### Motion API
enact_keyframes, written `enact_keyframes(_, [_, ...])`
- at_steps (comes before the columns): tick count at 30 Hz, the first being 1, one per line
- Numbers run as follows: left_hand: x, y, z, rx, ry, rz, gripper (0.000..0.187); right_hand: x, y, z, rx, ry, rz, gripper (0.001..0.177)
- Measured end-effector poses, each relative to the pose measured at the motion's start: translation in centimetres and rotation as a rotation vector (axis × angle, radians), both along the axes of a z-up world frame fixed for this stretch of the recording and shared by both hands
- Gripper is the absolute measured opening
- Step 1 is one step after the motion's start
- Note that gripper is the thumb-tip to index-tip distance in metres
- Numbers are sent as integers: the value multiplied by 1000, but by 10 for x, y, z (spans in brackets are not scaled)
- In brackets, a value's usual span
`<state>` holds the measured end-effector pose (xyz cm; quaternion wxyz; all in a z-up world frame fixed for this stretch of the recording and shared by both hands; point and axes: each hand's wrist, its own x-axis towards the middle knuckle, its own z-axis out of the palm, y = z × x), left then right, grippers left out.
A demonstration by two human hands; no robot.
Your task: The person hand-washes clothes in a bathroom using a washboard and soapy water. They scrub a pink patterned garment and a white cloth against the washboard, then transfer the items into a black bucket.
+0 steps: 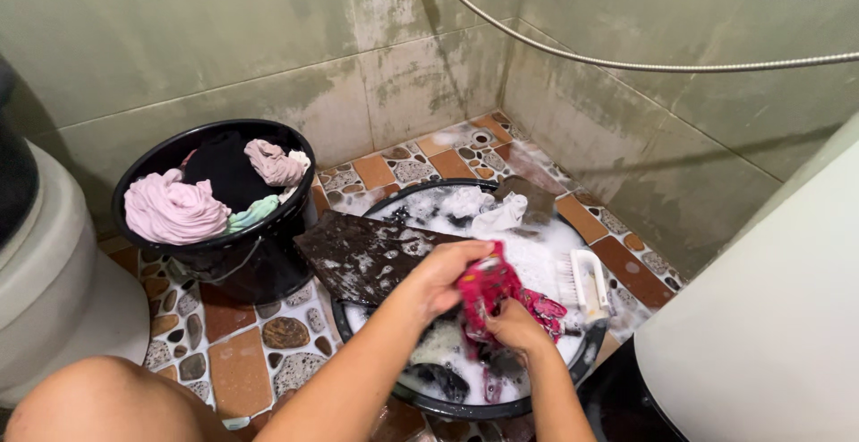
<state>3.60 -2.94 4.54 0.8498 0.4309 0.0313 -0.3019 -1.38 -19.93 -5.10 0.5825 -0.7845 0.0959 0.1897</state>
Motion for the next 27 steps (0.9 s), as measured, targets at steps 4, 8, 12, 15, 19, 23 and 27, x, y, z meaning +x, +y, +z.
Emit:
enact_keyframes(4, [-12, 31, -22, 953, -365, -145, 63, -4, 7, -4, 97, -57, 44, 20])
enact_keyframes(8, [-21, 33, -41, 847, -280, -238, 37, -1, 15, -12, -255, -237, 139, 17])
enact_keyframes(12, [-15, 28, -45, 457, -167, -20, 29, 4, 22, -18, -4, -265, -69, 21])
enact_keyframes(15, [-16, 31, -42, 55, -67, 127, 23, 1, 18, -5, 91, -14, -89, 39])
enact_keyframes(19, [-28, 34, -33, -304, 40, 204, 21, -16, 3, 34, 498, 219, 19, 52])
enact_keyframes(23, [-44, 25, -21, -308, 117, 77, 35, -33, 12, 72, 941, 241, 204, 82])
enact_keyframes(27, [-41, 18, -11, -240, 28, -33, 51, -33, 20, 82, 873, 188, -97, 75])
